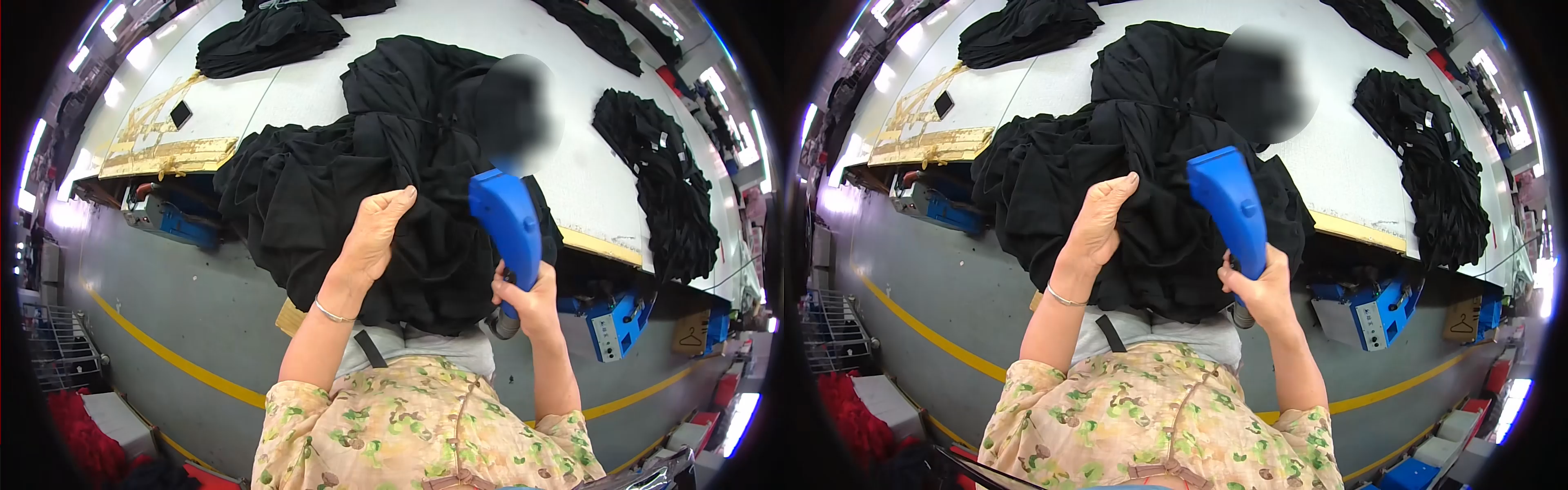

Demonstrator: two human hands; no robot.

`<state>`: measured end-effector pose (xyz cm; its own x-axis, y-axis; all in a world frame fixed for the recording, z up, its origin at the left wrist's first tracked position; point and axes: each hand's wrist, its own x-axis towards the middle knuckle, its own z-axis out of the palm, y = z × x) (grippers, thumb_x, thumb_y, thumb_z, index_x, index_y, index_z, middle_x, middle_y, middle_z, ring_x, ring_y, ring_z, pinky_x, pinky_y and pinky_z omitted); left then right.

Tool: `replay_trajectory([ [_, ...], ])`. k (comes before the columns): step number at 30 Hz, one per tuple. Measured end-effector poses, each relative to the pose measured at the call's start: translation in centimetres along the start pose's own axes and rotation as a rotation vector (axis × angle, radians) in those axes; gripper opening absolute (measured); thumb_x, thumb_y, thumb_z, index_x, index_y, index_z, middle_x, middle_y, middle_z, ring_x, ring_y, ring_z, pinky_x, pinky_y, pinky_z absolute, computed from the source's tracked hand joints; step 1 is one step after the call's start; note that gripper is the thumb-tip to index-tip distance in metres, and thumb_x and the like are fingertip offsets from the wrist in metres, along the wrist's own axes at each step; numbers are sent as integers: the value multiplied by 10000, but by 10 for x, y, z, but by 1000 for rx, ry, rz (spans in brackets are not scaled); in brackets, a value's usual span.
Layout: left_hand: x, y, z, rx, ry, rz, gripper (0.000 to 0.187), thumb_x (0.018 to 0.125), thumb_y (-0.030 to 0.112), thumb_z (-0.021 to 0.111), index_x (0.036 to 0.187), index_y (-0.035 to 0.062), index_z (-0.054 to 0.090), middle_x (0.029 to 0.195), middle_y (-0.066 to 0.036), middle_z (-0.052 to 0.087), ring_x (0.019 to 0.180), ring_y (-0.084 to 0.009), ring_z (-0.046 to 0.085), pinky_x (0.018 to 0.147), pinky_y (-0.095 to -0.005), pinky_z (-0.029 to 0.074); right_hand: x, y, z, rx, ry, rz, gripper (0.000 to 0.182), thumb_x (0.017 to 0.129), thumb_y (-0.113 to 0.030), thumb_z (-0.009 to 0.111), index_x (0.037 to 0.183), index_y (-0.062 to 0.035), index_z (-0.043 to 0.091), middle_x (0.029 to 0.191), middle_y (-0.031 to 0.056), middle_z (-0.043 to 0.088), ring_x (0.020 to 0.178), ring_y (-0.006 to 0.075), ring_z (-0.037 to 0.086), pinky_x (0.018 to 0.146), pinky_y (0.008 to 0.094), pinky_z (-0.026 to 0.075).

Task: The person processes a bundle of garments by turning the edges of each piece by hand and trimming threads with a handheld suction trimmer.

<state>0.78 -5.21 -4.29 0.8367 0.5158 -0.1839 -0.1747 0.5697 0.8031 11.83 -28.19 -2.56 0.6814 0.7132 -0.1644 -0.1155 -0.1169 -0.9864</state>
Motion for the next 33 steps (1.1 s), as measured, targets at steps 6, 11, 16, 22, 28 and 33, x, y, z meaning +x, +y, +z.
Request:
replay_trajectory([
  [6,-2,-6,11,-204,-217,-25,406,943,-8,601,1347,9,573,1262,-49,662,1149,-133,630,1017,-299,502,7,-6,4,-60,47,-43,184,746,-27,722,900,9,628,760,27,613,637,86,594,588,245,480],
  [11,-4,-5,16,-52,-224,29,545,881,-57,596,1418,-7,511,1372,-45,588,1259,-117,541,1092,-279,406,14,-4,3,-338,-16,-143,197,738,13,713,915,21,626,743,34,617,615,100,604,573,258,500],
  [16,-9,-3,15,29,-208,42,646,836,-98,579,1464,-6,458,1411,-57,557,1294,-144,521,1121,-293,378,15,-11,9,-303,-21,-82,195,742,15,711,917,20,626,751,34,620,612,101,607,572,247,494],
  [22,-13,2,14,69,-214,4,704,796,-127,560,1479,-15,431,1464,-72,504,1354,-153,466,1125,-292,376,13,-10,13,-136,20,-55,194,741,-1,719,911,20,628,743,37,617,608,104,603,569,250,496],
  [28,-17,4,12,15,-227,-18,724,779,-134,568,1480,-19,429,1449,-79,521,1374,-156,443,1146,-297,345,9,-9,18,-178,-15,-74,171,753,2,708,896,21,616,748,40,614,620,104,602,582,253,500],
  [33,-11,-5,-1,101,-169,99,674,764,-69,575,1432,-22,498,1453,-93,522,1356,-180,468,1143,-305,334,15,9,14,-363,-97,-40,158,757,1,709,885,24,621,750,46,624,604,117,614,581,256,510],
])
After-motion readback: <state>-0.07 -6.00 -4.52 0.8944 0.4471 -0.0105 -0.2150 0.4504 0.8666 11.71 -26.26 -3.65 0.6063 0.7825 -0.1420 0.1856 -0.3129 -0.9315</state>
